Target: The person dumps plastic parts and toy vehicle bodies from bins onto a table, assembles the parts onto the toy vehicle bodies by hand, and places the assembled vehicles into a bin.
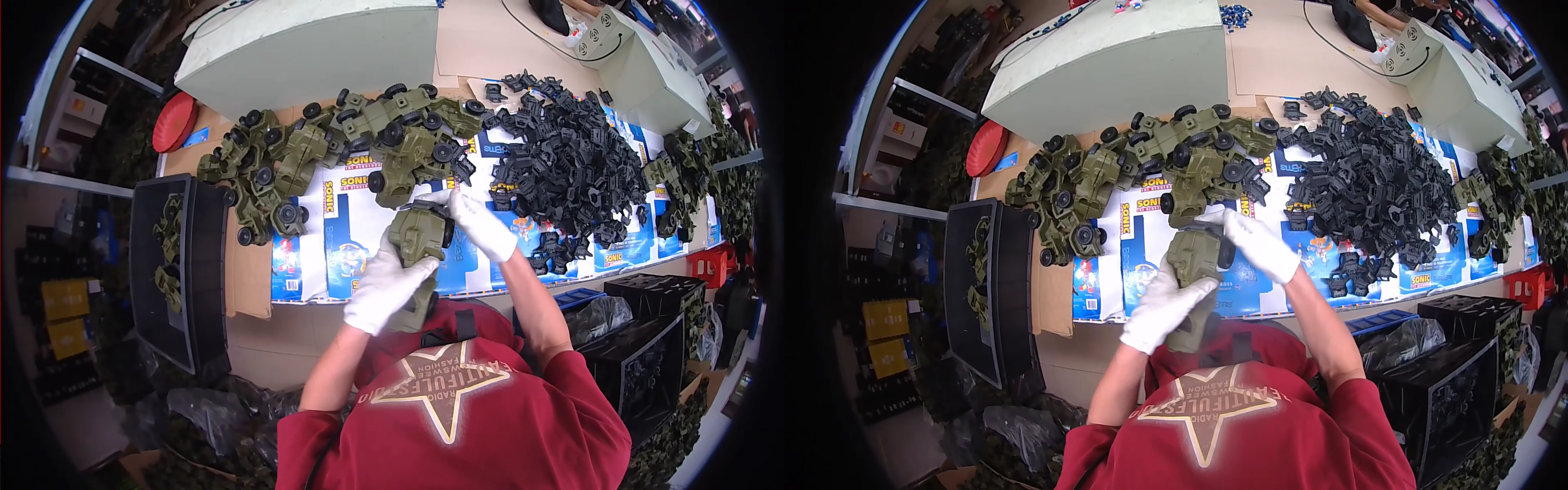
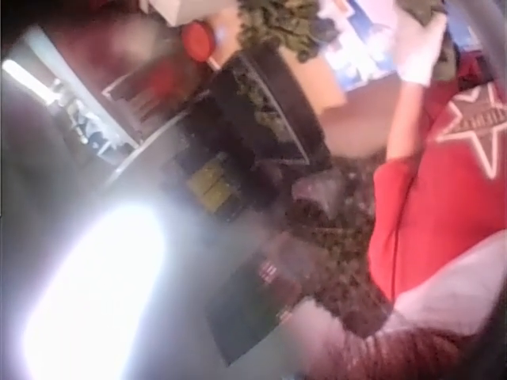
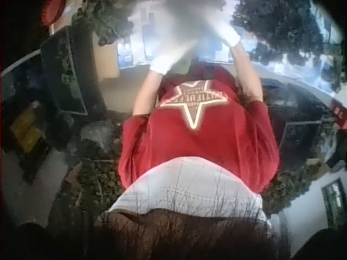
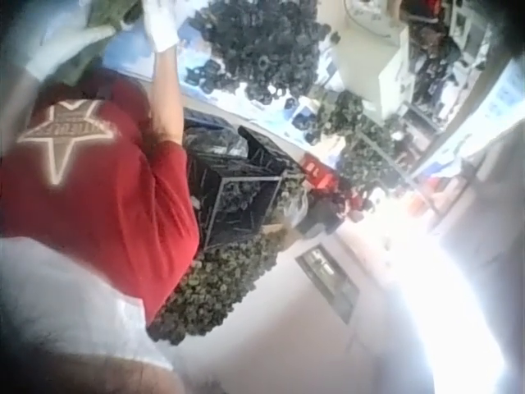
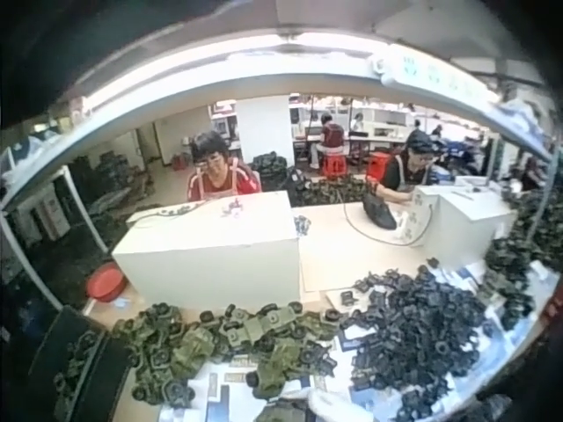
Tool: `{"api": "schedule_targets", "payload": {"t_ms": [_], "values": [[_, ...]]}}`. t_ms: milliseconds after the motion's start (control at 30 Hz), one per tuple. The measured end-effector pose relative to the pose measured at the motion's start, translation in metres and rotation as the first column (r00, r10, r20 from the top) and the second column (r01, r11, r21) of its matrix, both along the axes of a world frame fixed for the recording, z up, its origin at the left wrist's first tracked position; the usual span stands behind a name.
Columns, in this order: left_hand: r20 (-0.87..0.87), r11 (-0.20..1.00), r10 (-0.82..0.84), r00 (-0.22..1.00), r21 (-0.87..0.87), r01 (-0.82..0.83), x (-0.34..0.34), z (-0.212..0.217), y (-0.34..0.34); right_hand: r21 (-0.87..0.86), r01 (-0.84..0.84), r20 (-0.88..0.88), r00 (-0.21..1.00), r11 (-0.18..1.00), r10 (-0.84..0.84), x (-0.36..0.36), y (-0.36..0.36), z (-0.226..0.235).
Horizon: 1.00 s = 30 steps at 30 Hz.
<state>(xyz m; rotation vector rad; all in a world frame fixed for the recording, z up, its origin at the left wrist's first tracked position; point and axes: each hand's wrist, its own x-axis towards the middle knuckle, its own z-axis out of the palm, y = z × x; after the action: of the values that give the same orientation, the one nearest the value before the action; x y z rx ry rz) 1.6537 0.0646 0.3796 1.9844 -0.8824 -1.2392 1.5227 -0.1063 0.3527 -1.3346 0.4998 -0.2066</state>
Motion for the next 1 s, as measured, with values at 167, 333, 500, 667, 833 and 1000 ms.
{"api": "schedule_targets", "payload": {"t_ms": [167, 333, 500, 667, 833, 1000], "values": [[0.026, 0.986, 0.101, 0.995, -0.138, -0.097, -0.023, 0.010, 0.001, -0.376, 0.277, 0.095, 0.961, 0.884, -0.261, 0.014, 0.041, -0.019], [-0.044, 0.867, 0.011, 0.999, -0.498, -0.031, 0.025, -0.037, 0.020, -0.137, 0.220, 0.176, 0.965, 0.966, -0.195, 0.017, 0.045, -0.013], [-0.360, 0.670, 0.172, 0.917, -0.640, -0.377, 0.012, -0.038, -0.006, -0.472, 0.223, 0.239, 0.964, 0.853, -0.120, 0.034, 0.050, -0.003], [-0.196, 0.560, 0.256, 0.946, -0.768, -0.311, 0.016, -0.048, 0.005, -0.493, 0.319, 0.258, 0.942, 0.810, -0.214, 0.039, 0.085, 0.019], [-0.078, 0.554, 0.391, 0.917, -0.776, -0.302, 0.017, -0.051, 0.003, -0.533, 0.365, 0.236, 0.930, 0.763, -0.281, 0.048, 0.084, -0.014], [-0.159, 0.543, 0.503, 0.850, -0.706, -0.453, 0.046, -0.056, 0.013, -0.521, 0.164, 0.000, 0.981, 0.837, -0.193, 0.082, 0.087, -0.011]]}}
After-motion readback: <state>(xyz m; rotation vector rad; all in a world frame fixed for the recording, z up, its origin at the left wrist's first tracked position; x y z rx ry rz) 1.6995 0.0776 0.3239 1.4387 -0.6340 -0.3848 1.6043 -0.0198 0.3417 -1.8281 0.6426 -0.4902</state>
